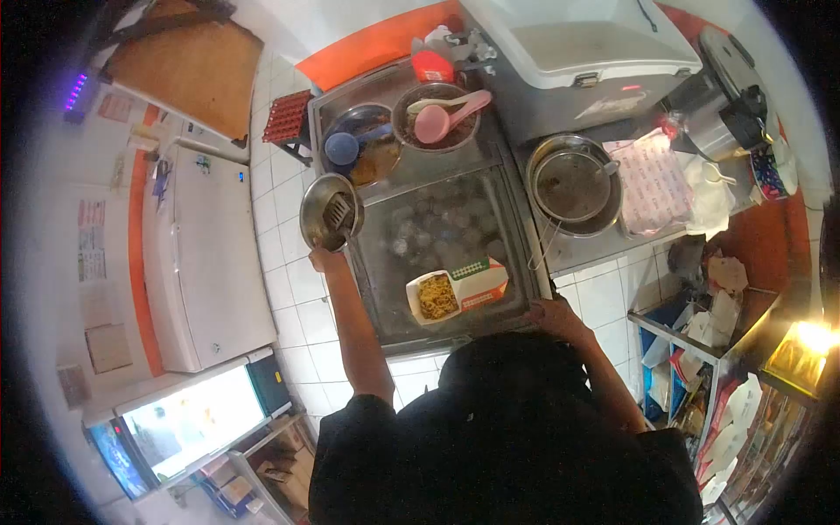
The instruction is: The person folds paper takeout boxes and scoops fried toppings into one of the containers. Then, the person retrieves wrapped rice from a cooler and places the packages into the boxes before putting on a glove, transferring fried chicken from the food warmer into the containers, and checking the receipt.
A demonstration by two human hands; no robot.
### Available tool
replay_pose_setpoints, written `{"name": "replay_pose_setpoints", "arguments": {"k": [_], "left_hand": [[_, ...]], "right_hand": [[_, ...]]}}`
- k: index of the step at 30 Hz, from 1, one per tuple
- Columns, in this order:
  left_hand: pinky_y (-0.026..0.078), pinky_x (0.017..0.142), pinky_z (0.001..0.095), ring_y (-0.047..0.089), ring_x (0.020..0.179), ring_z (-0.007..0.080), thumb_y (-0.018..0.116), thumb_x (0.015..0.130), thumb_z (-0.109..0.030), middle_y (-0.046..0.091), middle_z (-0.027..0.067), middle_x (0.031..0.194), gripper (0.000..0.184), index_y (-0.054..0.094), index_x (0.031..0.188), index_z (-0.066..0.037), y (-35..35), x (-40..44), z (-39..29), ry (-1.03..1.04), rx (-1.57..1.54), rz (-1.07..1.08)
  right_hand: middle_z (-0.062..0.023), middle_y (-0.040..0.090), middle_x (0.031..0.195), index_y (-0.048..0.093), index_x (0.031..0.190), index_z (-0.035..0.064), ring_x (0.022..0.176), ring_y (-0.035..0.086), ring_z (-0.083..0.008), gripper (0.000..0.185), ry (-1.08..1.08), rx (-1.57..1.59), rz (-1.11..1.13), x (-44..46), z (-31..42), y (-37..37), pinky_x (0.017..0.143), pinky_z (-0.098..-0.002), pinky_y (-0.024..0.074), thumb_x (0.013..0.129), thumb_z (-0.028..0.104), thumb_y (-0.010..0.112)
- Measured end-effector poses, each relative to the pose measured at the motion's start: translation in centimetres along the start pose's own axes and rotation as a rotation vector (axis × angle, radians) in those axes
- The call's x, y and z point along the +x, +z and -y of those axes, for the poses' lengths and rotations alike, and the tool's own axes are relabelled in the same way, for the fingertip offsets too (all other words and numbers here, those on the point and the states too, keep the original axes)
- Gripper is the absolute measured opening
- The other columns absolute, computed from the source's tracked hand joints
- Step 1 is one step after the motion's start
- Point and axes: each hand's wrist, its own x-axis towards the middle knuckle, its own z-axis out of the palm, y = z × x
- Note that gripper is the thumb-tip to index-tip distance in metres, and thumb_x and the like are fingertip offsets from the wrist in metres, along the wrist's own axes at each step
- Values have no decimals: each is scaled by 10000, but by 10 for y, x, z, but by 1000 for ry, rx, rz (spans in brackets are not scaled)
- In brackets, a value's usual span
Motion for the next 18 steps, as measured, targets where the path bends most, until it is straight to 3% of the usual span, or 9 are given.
{"name": "replay_pose_setpoints", "arguments": {"k": [3,4,6,11,16,18], "left_hand": [[543,667,476,611,864,287,524,881,-101,622,171,1060,132,596,929,-2,-5,-41,-61,-385,-561,-308],[543,667,476,611,864,287,524,881,-101,622,171,1060,132,596,929,-2,-3,-54,-80,-389,-569,-309],[521,642,464,593,838,283,510,878,-93,626,168,1016,87,549,869,-16,4,-69,-103,-303,-660,-388],[527,665,440,583,852,275,563,880,-123,606,169,1005,136,533,903,8,28,-40,-80,-269,-692,-450],[533,684,424,576,866,270,607,883,-148,587,172,993,209,519,938,33,61,-9,-60,-215,-664,-412],[539,684,431,576,875,274,613,884,-153,577,178,980,236,516,960,49,73,-1,-56,-118,-638,-350]], "right_hand": [[-185,651,1063,596,1151,29,984,621,-341,400,-123,-158,14,7,-49,28,854,-413,485,892,332,578],[-186,645,1083,595,1154,29,999,614,-342,407,-134,-191,11,6,-50,30,867,-417,480,891,339,577],[-186,624,1124,607,1140,51,1031,588,-359,401,153,-11,48,-10,2,-2,904,-427,460,885,359,574],[-185,626,1078,580,1209,120,1028,588,-364,414,162,-40,-14,-7,-17,23,914,-424,457,879,370,573],[-188,623,1048,614,1080,83,1037,580,-362,329,185,-82,-110,-6,2,25,881,-439,460,886,344,567],[-177,609,1085,614,1046,78,1053,568,-360,301,199,-4,-12,3,-11,30,879,-442,455,890,330,563]]}}
